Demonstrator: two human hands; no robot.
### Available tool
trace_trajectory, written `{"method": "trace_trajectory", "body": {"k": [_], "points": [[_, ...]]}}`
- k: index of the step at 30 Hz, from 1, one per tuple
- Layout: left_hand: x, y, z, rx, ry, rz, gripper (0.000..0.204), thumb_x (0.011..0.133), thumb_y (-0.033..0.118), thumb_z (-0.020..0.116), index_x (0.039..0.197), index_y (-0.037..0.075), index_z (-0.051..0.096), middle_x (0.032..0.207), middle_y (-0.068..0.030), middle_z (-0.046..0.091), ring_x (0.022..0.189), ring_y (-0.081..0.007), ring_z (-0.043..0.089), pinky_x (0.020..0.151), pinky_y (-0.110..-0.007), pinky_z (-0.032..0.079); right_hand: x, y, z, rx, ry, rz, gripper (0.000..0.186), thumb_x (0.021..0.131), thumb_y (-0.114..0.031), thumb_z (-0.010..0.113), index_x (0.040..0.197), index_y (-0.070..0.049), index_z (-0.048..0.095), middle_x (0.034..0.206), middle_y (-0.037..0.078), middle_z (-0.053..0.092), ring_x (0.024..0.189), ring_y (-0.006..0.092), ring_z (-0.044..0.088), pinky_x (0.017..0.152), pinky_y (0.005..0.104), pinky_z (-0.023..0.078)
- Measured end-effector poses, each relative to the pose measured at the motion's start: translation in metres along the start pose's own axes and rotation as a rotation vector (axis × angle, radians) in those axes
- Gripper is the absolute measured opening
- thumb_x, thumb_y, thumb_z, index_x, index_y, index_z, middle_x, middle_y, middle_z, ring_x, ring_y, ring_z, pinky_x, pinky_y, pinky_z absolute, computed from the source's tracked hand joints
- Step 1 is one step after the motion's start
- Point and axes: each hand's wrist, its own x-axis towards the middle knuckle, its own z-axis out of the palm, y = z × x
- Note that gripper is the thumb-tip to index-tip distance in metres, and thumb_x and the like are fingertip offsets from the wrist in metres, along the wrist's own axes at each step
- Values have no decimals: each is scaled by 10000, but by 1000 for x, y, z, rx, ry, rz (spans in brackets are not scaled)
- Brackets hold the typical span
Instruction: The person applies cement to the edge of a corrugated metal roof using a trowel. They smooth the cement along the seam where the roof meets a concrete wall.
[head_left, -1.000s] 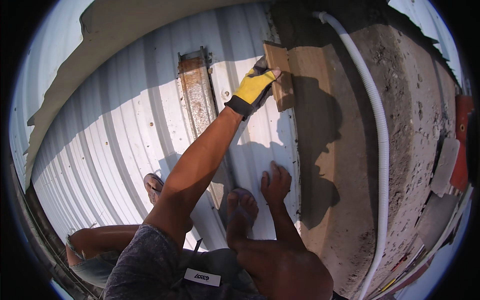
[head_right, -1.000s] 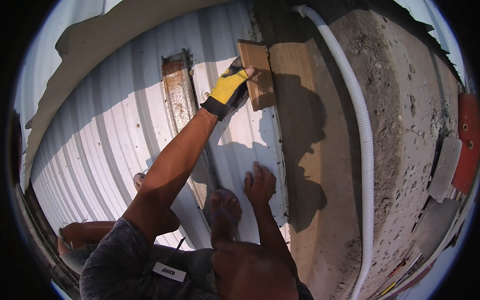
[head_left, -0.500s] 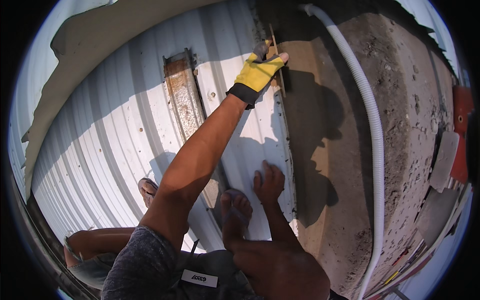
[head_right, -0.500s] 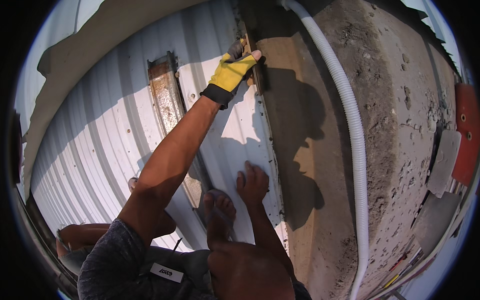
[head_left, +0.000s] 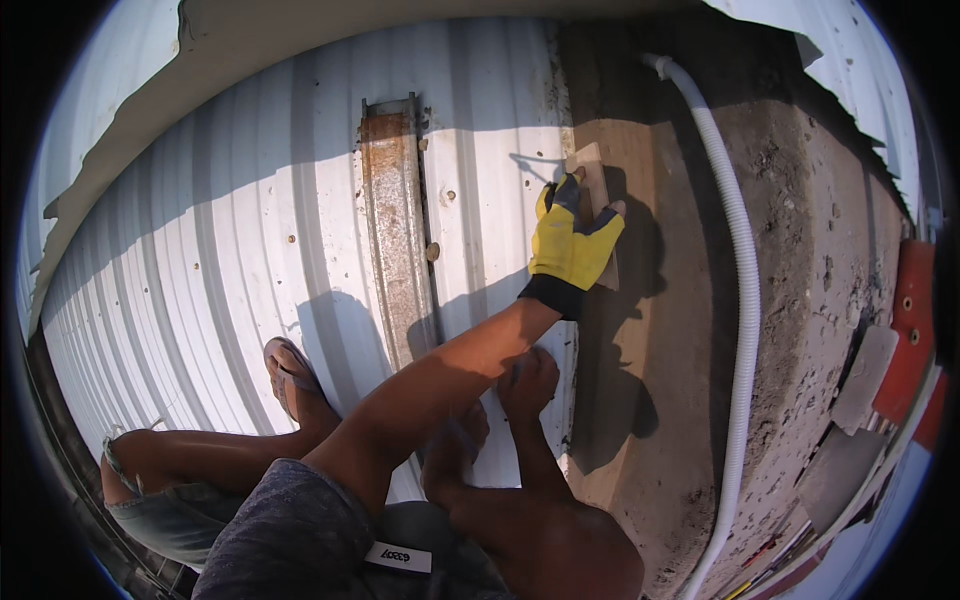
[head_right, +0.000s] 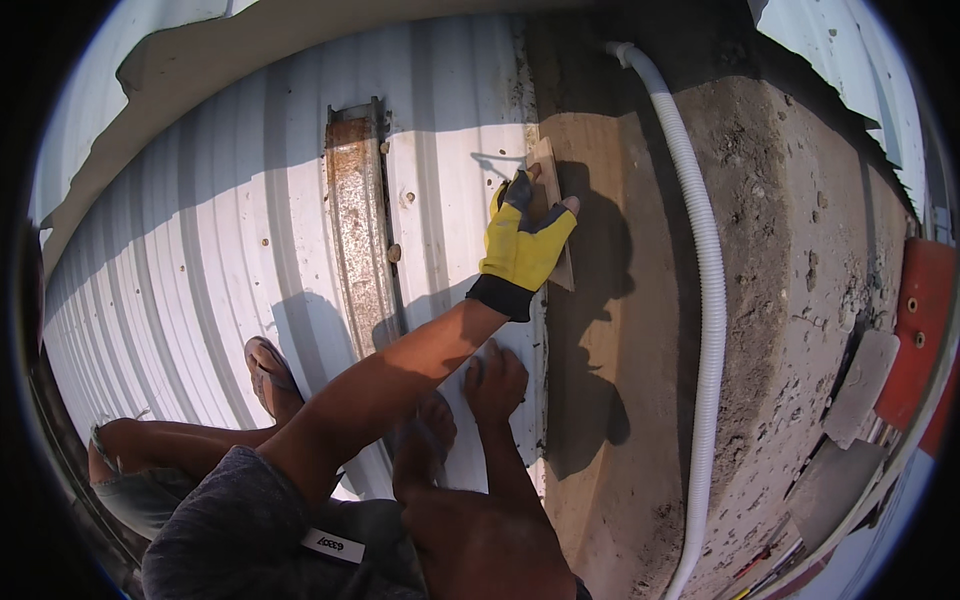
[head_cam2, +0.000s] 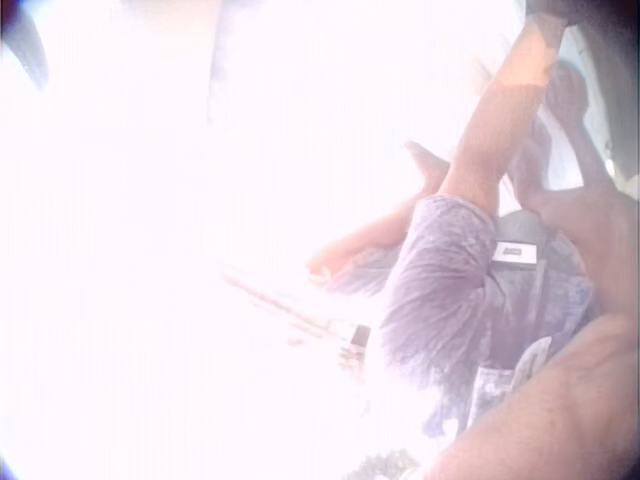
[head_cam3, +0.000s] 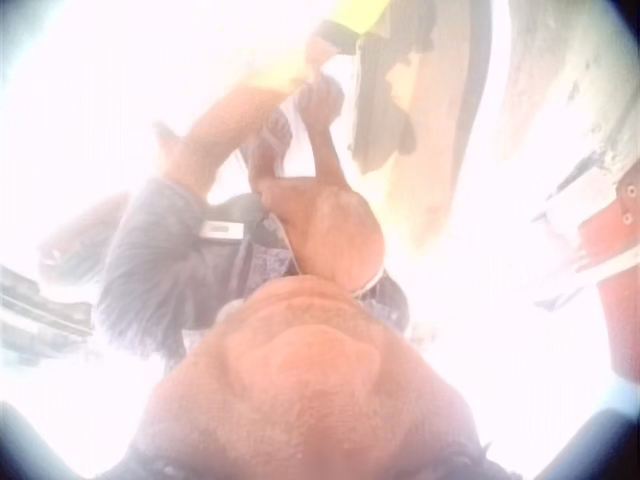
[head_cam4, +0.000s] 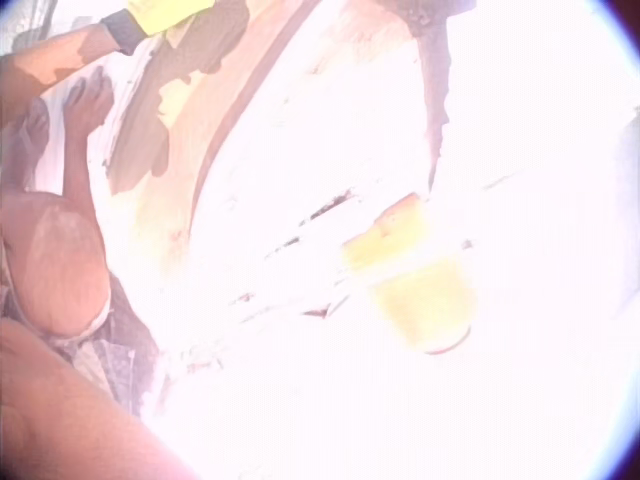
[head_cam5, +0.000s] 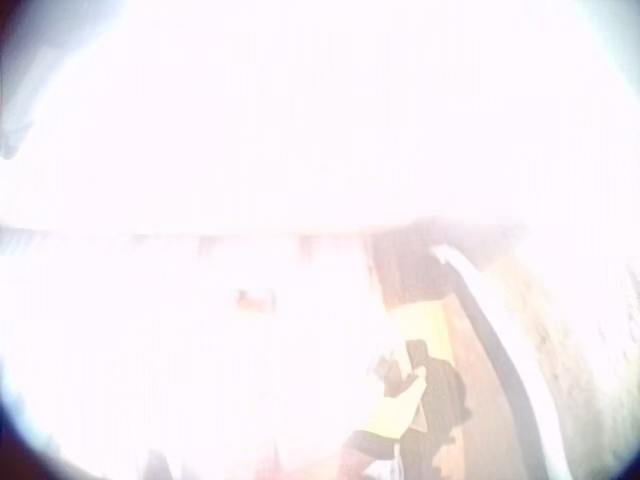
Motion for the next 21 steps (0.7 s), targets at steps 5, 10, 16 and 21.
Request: {"method": "trace_trajectory", "body": {"k": [5, 10, 16, 21], "points": [[86, 2, -31, -88, 10, 8, 624, 916, 368, 782, 1384, -3, 598, 1213, -147, 671, 1175, -227, 632, 1015, -333, 482, 0, -10, -3, 38, -9, 26, 438, 914, -280, 701, 1302, -80, 662, 1133, 176, 602, 1007, 372, 596, 868, 493, 484], [167, -24, 1, 47, 140, 287, 465, 922, 345, 742, 1282, 55, 690, 1202, -167, 716, 1076, -311, 686, 952, -369, 520, 6, -11, -2, 61, -10, 15, 422, 922, -258, 689, 1291, -56, 653, 1161, 193, 605, 1047, 381, 589, 912, 507, 478], [148, -36, 25, 50, 92, 230, 398, 900, 192, 704, 1279, 70, 685, 1206, -181, 690, 1075, -346, 687, 959, -377, 527, 5, -8, 1, 32, -1, 30, 431, 915, -276, 696, 1299, -84, 654, 1146, 170, 603, 1009, 362, 595, 876, 507, 480], [60, -40, 5, 138, 21, 350, 390, 919, 104, 680, 1307, 64, 662, 1277, -177, 654, 1187, -346, 638, 1023, -384, 498, 8, -11, 3, -10, 3, 23, 434, 916, -285, 697, 1296, -81, 644, 1159, 182, 603, 998, 373, 595, 869, 517, 479]]}}
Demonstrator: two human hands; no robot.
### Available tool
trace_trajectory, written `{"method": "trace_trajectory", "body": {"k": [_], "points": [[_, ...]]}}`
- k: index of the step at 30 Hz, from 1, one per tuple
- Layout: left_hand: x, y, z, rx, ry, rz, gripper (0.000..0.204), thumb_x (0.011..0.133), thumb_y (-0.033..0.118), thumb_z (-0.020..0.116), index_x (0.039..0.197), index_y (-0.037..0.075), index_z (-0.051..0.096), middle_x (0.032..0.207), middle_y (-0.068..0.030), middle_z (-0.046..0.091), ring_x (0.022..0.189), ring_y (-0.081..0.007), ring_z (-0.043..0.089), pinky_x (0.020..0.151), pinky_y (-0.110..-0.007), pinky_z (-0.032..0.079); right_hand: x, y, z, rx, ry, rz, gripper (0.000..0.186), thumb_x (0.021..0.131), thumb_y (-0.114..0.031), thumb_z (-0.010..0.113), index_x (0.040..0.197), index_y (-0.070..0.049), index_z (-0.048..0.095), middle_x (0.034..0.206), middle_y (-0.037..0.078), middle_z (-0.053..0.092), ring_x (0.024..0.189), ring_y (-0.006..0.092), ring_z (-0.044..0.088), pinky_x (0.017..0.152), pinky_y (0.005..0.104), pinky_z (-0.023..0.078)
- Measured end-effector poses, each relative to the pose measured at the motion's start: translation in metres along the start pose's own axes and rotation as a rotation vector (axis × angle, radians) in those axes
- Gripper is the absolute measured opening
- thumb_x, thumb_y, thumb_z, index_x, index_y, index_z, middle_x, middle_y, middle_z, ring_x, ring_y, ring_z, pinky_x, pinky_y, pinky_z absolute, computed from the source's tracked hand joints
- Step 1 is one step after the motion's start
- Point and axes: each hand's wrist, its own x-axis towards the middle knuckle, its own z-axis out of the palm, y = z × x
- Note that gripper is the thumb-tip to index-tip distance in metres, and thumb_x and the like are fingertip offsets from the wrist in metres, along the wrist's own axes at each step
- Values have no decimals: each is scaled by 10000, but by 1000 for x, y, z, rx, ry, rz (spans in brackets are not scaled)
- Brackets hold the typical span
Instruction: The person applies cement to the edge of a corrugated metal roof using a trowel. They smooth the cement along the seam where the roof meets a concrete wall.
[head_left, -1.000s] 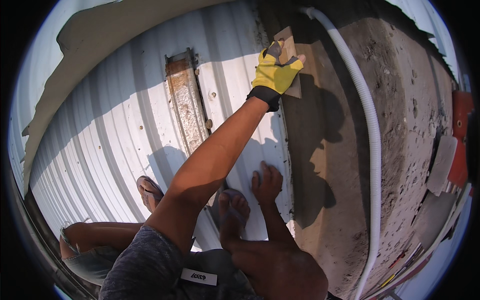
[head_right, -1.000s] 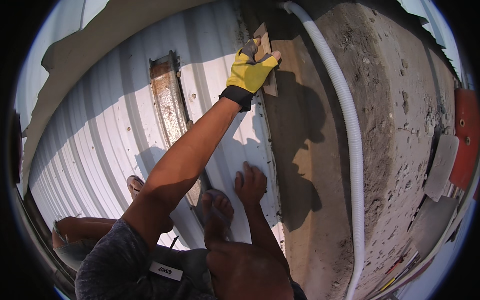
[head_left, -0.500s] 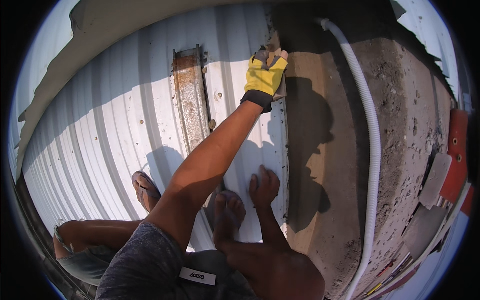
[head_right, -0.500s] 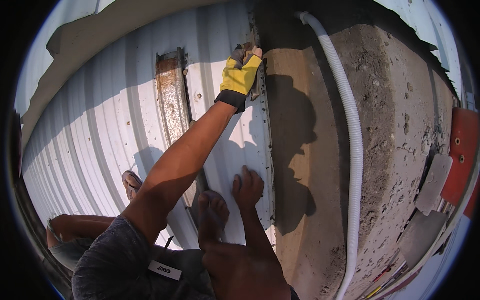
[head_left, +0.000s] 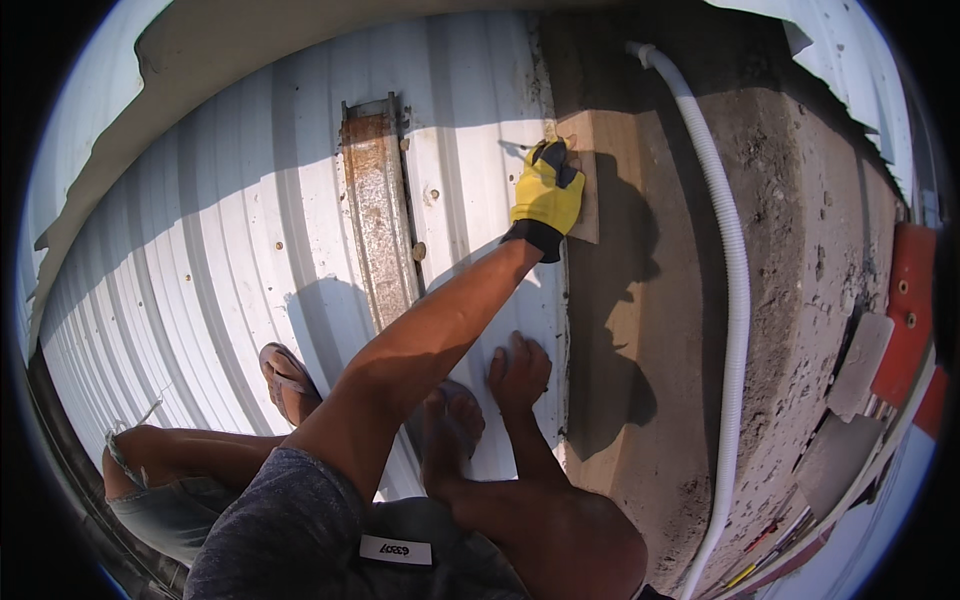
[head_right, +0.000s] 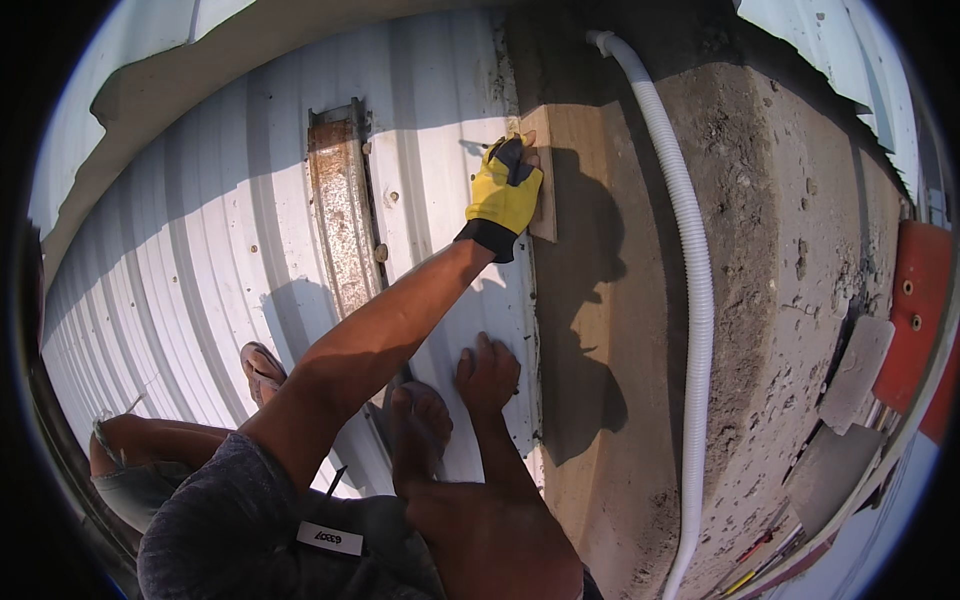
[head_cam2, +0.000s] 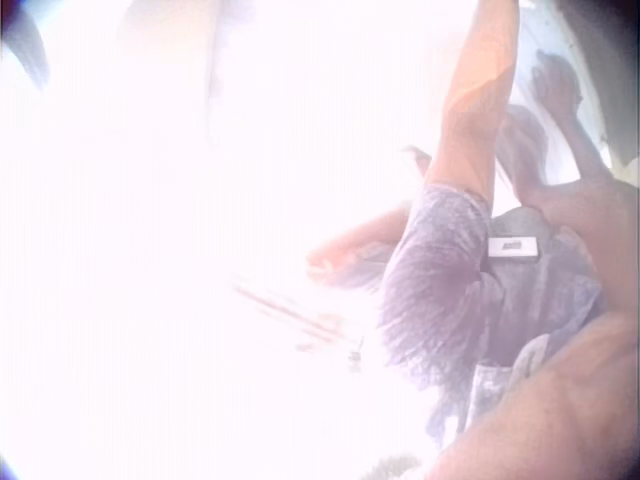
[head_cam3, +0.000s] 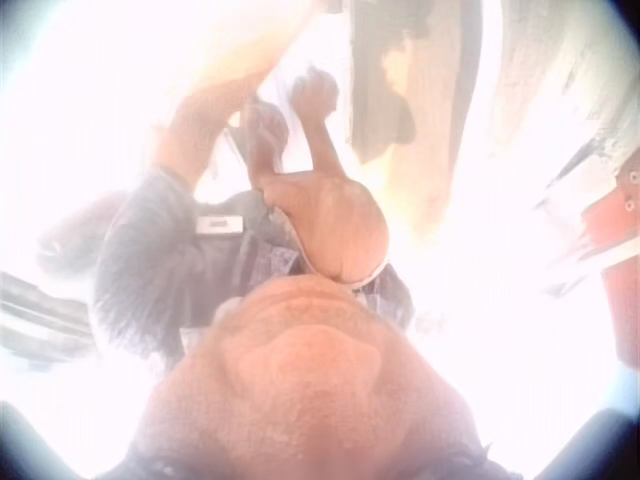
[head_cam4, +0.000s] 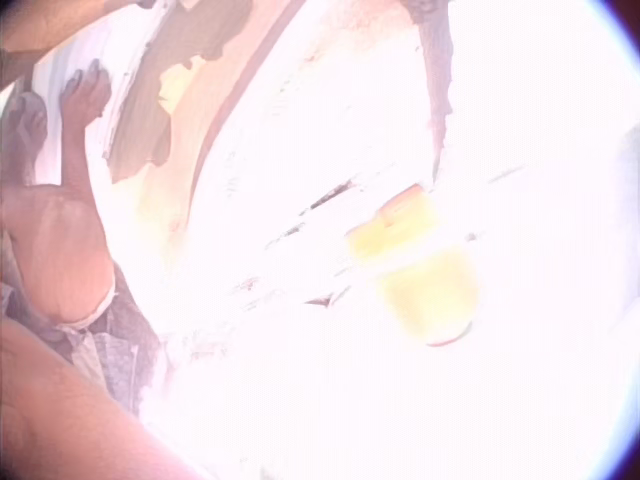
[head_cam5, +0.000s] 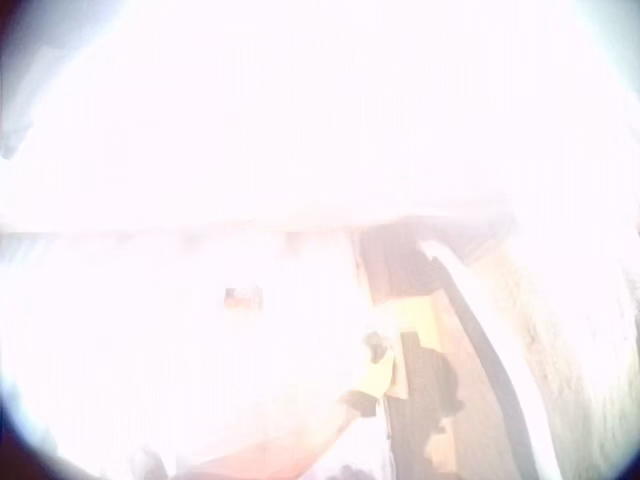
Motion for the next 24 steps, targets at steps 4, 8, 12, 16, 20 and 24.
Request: {"method": "trace_trajectory", "body": {"k": [4, 8, 12, 16, 20, 24], "points": [[-97, 20, -22, -49, -175, -152, 440, 903, 139, 690, 1340, 105, 644, 1296, -198, 635, 1208, -417, 603, 1032, -460, 495, -1, 6, 0, 9, 26, -19, 441, 907, -290, 705, 1283, -71, 639, 1148, 182, 603, 1004, 381, 597, 868, 523, 479], [-5, 12, -22, -101, 78, -169, 397, 941, 59, 644, 1338, 50, 647, 1245, -147, 662, 1091, -283, 653, 967, -338, 506, 4, 2, 0, 24, -6, 22, 431, 904, -288, 707, 1267, -64, 642, 1140, 189, 606, 1014, 391, 599, 870, 525, 482], [113, -4, -13, 189, 24, -62, 398, 893, 197, 653, 1265, 55, 672, 1236, -234, 678, 1111, -429, 641, 956, -443, 518, 1, -4, 4, 18, 28, -7, 419, 912, -285, 698, 1264, -65, 645, 1139, 193, 611, 1017, 391, 599, 876, 518, 483], [53, -3, -2, 2, -30, -154, 406, 885, 114, 647, 1286, 45, 658, 1259, -225, 660, 1165, -416, 623, 1009, -422, 500, 2, -3, 3, -2, -14, 6, 417, 915, -280, 693, 1268, -64, 644, 1148, 191, 616, 1026, 383, 606, 879, 508, 489], [-131, 11, -11, -110, -165, -300, 464, 908, 169, 708, 1355, 92, 609, 1396, -211, 580, 1284, -413, 572, 1082, -452, 476, -34, 21, 29, 595, -33, 425, 419, 921, -286, 685, 1252, -32, 640, 1167, 215, 616, 1054, 409, 600, 916, 528, 480], [-141, 38, -44, -137, -213, -365, 390, 906, 119, 703, 1293, 94, 661, 1332, -208, 625, 1248, -396, 601, 1076, -419, 471, -10, 19, 10, 480, -41, 285, 392, 924, -276, 679, 1224, -25, 649, 1145, 213, 620, 1033, 408, 605, 899, 528, 489]]}}
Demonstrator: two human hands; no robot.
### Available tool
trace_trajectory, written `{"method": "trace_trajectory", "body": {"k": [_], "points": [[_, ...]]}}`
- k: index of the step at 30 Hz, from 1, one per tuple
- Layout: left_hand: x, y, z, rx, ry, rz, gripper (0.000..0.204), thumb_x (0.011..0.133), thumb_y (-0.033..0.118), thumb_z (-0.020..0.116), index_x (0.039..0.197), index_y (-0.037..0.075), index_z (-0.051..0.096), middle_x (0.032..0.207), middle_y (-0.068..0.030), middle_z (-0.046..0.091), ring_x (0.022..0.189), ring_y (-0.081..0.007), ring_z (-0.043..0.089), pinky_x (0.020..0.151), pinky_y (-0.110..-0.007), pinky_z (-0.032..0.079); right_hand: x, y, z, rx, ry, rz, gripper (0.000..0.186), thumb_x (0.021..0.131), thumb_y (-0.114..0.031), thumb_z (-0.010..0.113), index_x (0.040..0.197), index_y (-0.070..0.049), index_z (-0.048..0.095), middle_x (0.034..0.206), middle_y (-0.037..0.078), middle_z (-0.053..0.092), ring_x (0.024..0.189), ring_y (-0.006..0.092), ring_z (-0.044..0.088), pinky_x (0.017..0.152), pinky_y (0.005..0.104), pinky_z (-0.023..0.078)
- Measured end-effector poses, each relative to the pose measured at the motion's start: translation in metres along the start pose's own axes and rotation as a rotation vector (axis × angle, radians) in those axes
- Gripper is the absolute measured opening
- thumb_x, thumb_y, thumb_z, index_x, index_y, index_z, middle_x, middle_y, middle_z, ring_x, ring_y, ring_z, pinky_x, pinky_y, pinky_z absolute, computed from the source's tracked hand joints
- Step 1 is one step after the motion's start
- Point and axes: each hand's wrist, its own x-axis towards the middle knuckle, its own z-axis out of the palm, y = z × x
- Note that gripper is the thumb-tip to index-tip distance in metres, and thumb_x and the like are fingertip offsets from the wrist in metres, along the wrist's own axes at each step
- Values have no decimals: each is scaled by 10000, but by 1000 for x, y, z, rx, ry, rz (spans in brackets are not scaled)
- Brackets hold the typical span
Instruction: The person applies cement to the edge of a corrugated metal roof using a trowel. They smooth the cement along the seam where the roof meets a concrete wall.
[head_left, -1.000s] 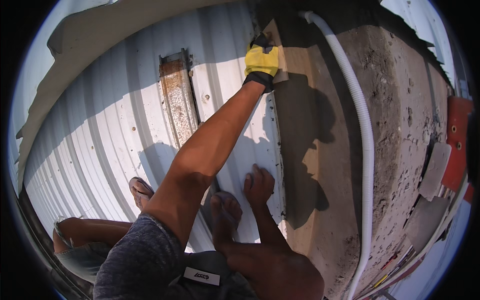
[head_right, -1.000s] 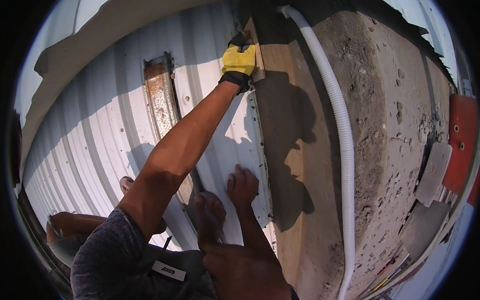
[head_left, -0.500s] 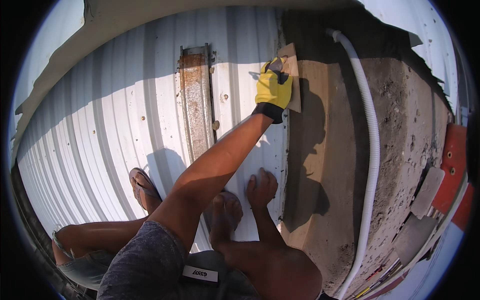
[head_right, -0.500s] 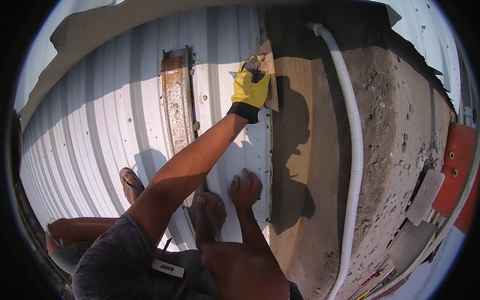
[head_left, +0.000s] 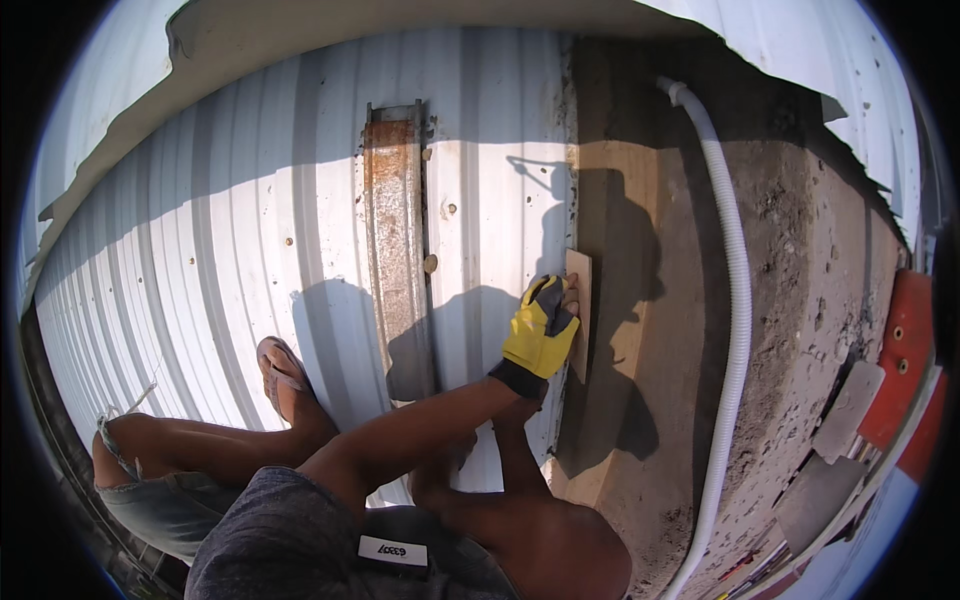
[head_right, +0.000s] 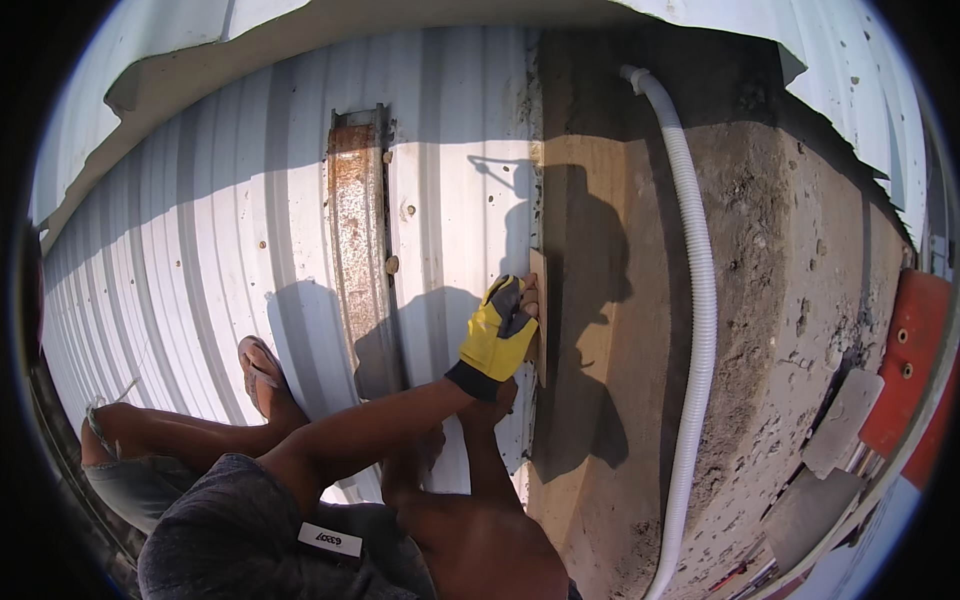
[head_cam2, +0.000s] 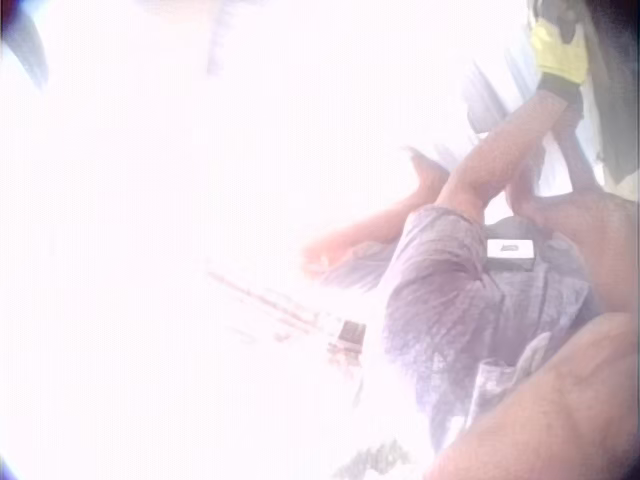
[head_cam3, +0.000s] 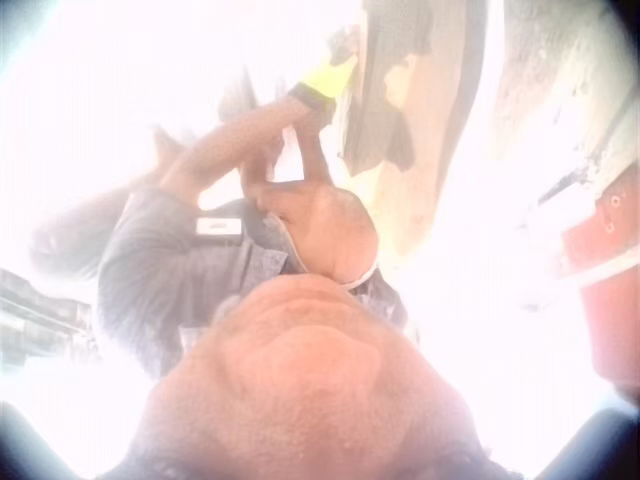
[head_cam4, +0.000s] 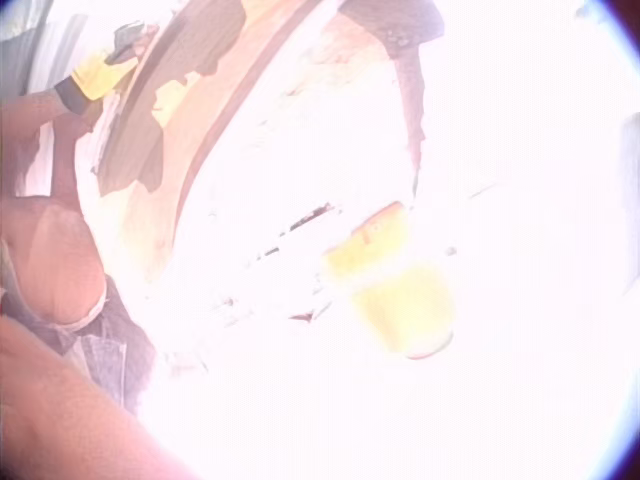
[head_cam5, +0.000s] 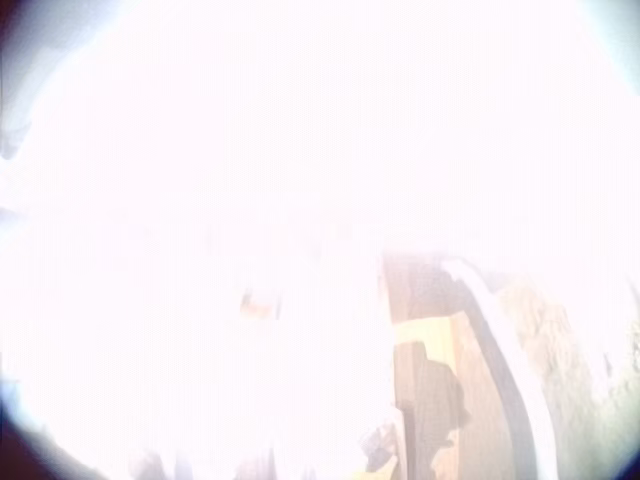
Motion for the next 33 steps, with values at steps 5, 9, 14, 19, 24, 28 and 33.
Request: {"method": "trace_trajectory", "body": {"k": [5, 9, 14, 19, 24, 28, 33], "points": [[209, 38, -36, 63, 237, 211, 418, 909, 140, 657, 1304, 5, 643, 1235, -206, 691, 1144, -323, 675, 991, -362, 515, 1, -34, 1, -475, 77, -298, 361, 922, -264, 678, 1209, -45, 664, 1110, 193, 623, 998, 382, 615, 859, 511, 505], [283, 40, -15, 254, 336, 230, 563, 860, 285, 700, 1350, 18, 631, 1241, -205, 709, 1144, -375, 671, 981, -393, 523, 7, -22, -2, -475, 88, -276, 362, 921, -264, 674, 1204, -39, 661, 1110, 196, 621, 1014, 391, 608, 872, 516, 500], [307, 54, -4, 319, 229, 218, 541, 878, 289, 666, 1349, 25, 628, 1272, -236, 678, 1166, -407, 643, 998, -430, 514, 8, -22, 1, -457, 140, -294, 354, 908, -255, 683, 1203, -60, 668, 1086, 164, 621, 951, 360, 616, 825, 499, 498], [290, 42, -19, 203, 87, 152, 545, 897, 283, 683, 1379, 38, 609, 1235, -189, 717, 1105, -336, 695, 952, -371, 532, 6, -28, 3, -462, 89, -280, 367, 899, -254, 683, 1207, -56, 664, 1090, 165, 622, 958, 362, 617, 828, 501, 498], [156, 13, 6, 97, -36, 258, 452, 941, 30, 626, 1391, 35, 582, 1336, -176, 659, 1236, -306, 639, 1045, -360, 490, 9, -19, -2, -519, 114, -279, 369, 896, -250, 677, 1209, -53, 661, 1096, 169, 623, 961, 367, 616, 832, 506, 498], [78, 0, 3, 42, 42, 244, 440, 950, 4, 632, 1387, 24, 580, 1381, -150, 639, 1272, -267, 616, 1094, -340, 454, 9, -18, 0, -493, 130, -325, 372, 897, -257, 679, 1207, -51, 663, 1089, 174, 618, 961, 368, 615, 825, 506, 503], [226, 49, -37, 126, 157, 228, 446, 923, 120, 648, 1353, 6, 616, 1292, -177, 687, 1130, -263, 676, 983, -335, 511, 8, -28, 2, -476, 98, -310, 376, 904, -261, 683, 1216, -52, 663, 1081, 177, 615, 948, 370, 614, 807, 497, 509]]}}
